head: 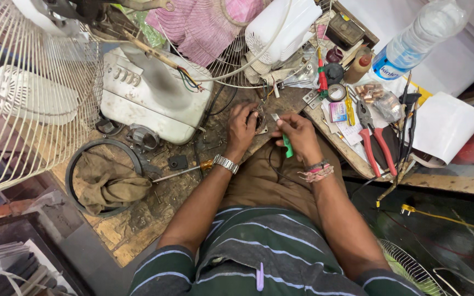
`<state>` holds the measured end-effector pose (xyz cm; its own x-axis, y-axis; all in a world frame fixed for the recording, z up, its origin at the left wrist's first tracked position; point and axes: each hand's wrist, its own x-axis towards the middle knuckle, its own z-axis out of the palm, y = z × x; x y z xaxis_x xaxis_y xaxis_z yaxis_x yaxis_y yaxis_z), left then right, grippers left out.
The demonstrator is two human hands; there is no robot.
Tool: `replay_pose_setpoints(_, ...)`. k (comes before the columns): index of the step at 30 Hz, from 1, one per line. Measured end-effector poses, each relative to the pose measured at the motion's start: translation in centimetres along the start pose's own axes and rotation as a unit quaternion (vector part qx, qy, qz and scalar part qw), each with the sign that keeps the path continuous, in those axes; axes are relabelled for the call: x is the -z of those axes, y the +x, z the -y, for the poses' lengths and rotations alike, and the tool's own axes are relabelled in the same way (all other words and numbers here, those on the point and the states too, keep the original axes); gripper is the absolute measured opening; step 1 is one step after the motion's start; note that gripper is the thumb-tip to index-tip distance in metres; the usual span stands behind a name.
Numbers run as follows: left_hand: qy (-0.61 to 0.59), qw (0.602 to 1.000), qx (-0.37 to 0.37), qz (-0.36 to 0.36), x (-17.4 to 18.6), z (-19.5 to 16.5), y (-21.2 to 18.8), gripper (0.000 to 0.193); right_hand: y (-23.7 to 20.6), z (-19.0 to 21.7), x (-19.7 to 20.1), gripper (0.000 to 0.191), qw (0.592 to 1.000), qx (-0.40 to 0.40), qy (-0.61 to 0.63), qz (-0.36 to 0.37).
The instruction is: The person works on a small electrical component, likely a fan capacitor, using pliers and a screwdriver to strip wires, twist connections, and adjust terminals. The person repeatedly handles the component and wires, making small adjustments throughout the clip.
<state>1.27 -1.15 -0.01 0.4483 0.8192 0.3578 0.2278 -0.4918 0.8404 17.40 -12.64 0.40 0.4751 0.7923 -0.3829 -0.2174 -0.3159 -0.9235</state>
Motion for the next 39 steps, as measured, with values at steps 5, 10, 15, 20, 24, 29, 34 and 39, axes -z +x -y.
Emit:
replay_pose_setpoints(5, -0.003, 1.000, 0.000, 0.000, 0.0, -0.1, 0.1, 0.026, 0.6, 1.8, -2.3, 0.018, 0.993, 0.035, -0.113, -0.009)
replay_pose_setpoints(10, 0.001, 1.000, -0.008, -0.005, -0.2, 0.1, 0.1, 0.025, 1.2, 1.7, -2.9, 0.017, 0.994, 0.038, -0.100, -0.023)
replay_pose_setpoints(15, 0.004, 1.000, 0.021, 0.011, -0.2, 0.3, 0.0, 0.026, 1.4, 1.3, -3.1, 0.015, 0.997, 0.043, -0.062, -0.024)
replay_pose_setpoints(20, 0.002, 1.000, 0.023, 0.013, -0.1, 0.1, 0.0, 0.025, 1.3, 1.3, -3.2, 0.014, 0.998, 0.043, -0.026, -0.023)
replay_pose_setpoints(24, 0.001, 1.000, -0.004, -0.003, 0.0, -0.1, 0.1, 0.025, 1.2, 1.4, -3.2, 0.014, 0.999, 0.038, -0.007, -0.017)
replay_pose_setpoints(29, 0.002, 1.000, 0.006, 0.002, -0.1, -0.1, 0.1, 0.023, 1.3, 1.6, -3.4, 0.016, 0.999, 0.038, -0.012, -0.010)
replay_pose_setpoints(34, 0.001, 1.000, 0.006, -0.002, -0.1, -0.2, 0.0, 0.024, 1.2, 1.6, -3.7, 0.015, 0.998, 0.039, -0.042, -0.025)
replay_pose_setpoints(39, 0.002, 1.000, -0.009, -0.007, 0.0, -0.2, 0.1, 0.024, 0.9, 1.1, -4.2, 0.015, 0.997, 0.051, -0.032, -0.043)
